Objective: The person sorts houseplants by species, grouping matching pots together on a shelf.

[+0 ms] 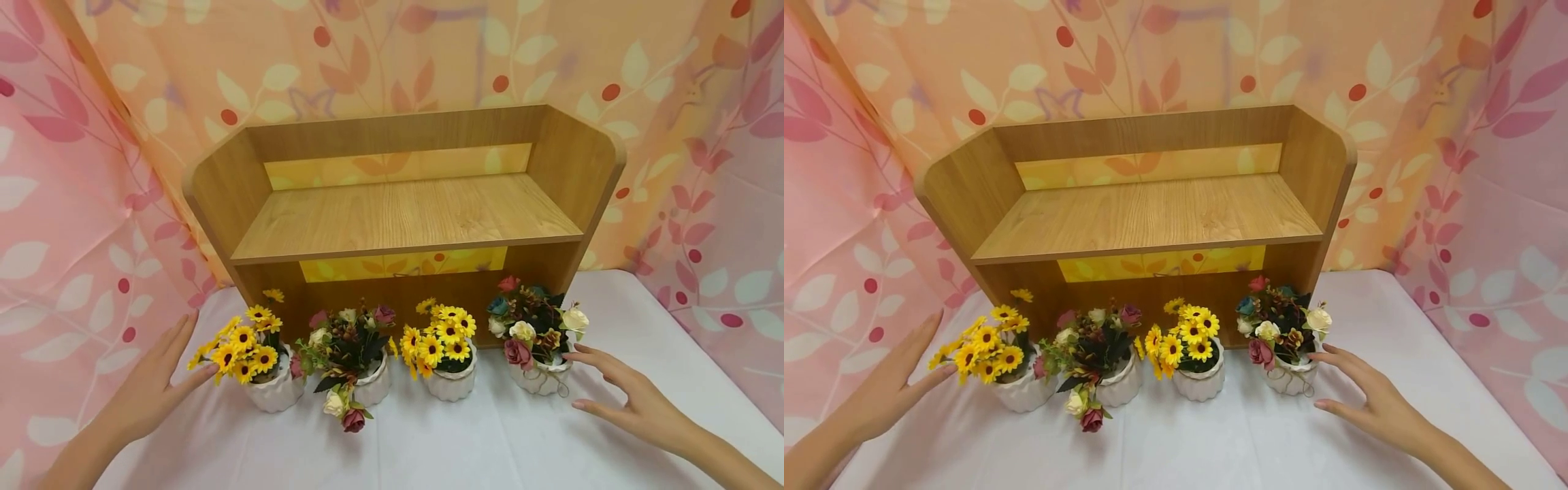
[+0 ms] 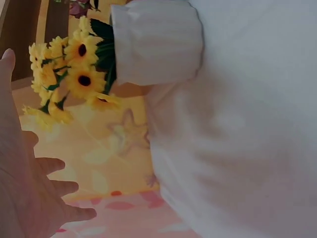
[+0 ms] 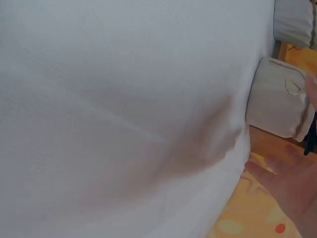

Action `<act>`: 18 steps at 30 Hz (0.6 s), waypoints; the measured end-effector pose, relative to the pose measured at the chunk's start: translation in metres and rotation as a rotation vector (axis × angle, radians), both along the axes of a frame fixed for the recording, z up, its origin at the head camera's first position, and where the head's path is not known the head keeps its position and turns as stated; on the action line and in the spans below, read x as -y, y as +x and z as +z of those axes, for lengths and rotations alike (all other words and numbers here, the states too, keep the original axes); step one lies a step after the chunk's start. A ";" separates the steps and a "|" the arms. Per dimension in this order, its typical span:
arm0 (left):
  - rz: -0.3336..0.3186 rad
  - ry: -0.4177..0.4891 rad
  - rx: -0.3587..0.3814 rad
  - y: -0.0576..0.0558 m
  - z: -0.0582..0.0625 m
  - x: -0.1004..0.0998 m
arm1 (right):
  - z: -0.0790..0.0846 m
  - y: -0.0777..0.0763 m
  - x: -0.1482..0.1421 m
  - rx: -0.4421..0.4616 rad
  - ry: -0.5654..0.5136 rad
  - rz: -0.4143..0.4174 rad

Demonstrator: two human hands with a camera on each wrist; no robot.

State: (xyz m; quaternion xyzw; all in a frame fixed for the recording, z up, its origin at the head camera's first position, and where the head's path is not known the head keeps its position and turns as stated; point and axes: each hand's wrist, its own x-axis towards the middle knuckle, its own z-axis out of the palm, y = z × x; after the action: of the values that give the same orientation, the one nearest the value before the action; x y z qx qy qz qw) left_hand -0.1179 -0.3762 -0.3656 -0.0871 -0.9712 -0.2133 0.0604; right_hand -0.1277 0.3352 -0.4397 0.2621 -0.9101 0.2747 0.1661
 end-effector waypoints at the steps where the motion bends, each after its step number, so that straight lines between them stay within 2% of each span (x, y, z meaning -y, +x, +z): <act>1: -0.011 0.021 -0.003 -0.001 0.002 -0.002 | -0.001 -0.002 0.001 -0.007 0.005 0.006; 4: -0.045 0.073 -0.023 -0.006 0.010 -0.007 | -0.005 -0.007 0.003 -0.041 0.018 0.030; 9: -0.061 0.107 -0.016 -0.011 0.022 -0.016 | -0.014 -0.018 0.003 -0.095 0.005 0.060; 18: -0.058 0.152 -0.005 -0.023 0.043 -0.030 | -0.019 -0.022 0.009 -0.095 -0.112 0.054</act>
State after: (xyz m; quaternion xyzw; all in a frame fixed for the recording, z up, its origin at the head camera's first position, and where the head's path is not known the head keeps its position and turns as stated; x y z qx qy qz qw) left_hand -0.1407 -0.3464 -0.3228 -0.1109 -0.9492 -0.2877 0.0632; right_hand -0.1499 0.3260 -0.4582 0.2894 -0.8771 0.3167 0.2161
